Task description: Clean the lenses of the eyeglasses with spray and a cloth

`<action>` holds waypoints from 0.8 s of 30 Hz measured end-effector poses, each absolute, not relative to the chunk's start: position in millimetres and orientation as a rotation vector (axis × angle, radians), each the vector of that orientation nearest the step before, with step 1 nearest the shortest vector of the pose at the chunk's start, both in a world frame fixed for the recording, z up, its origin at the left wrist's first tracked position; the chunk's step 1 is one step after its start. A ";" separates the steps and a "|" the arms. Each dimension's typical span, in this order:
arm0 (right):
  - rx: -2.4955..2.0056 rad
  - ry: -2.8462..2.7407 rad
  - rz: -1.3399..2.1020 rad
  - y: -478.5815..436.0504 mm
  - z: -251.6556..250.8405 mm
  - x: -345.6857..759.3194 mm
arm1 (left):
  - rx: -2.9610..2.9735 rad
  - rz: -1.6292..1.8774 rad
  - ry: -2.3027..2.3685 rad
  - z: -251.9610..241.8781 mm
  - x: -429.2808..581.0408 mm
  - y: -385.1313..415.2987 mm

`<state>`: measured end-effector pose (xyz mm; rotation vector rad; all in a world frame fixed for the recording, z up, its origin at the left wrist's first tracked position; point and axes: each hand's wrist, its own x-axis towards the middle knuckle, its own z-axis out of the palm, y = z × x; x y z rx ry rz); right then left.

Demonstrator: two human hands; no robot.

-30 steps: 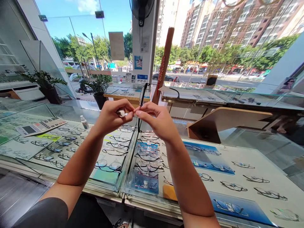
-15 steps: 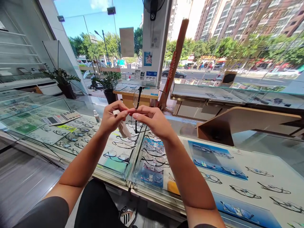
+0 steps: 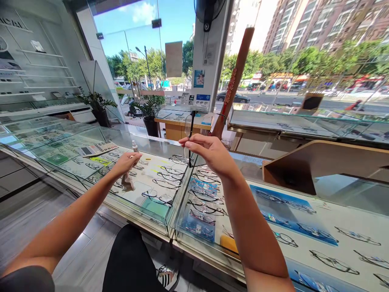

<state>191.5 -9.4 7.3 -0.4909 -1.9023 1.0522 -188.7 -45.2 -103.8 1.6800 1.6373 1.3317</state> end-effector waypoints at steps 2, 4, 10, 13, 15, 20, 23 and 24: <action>-0.489 -1.895 1.059 -9.0 7.3 192.9 | 1.627 1.299 1.716 -120.0 -202.2 -40.9; -0.481 -1.888 1.066 -9.0 7.2 193.2 | 1.578 1.277 1.769 -135.2 -209.7 -34.8; -0.509 -1.891 1.046 -9.3 7.6 195.1 | 1.489 1.301 1.917 -163.1 -219.8 -10.2; -0.510 -1.888 1.029 -10.0 8.5 198.8 | 1.450 1.369 2.016 -167.4 -227.4 0.4; -0.507 -1.885 1.022 -10.9 9.5 202.0 | 1.423 1.450 2.077 -167.4 -233.3 6.2; -0.505 -1.843 1.020 -15.2 13.0 209.0 | 1.321 1.630 2.233 -160.9 -247.4 24.9; -0.500 -1.821 1.020 -18.7 15.4 211.5 | 1.204 1.662 2.352 -155.6 -256.4 43.6; -0.496 -1.817 1.019 -19.8 16.1 212.3 | 1.170 1.644 2.377 -154.1 -259.5 50.3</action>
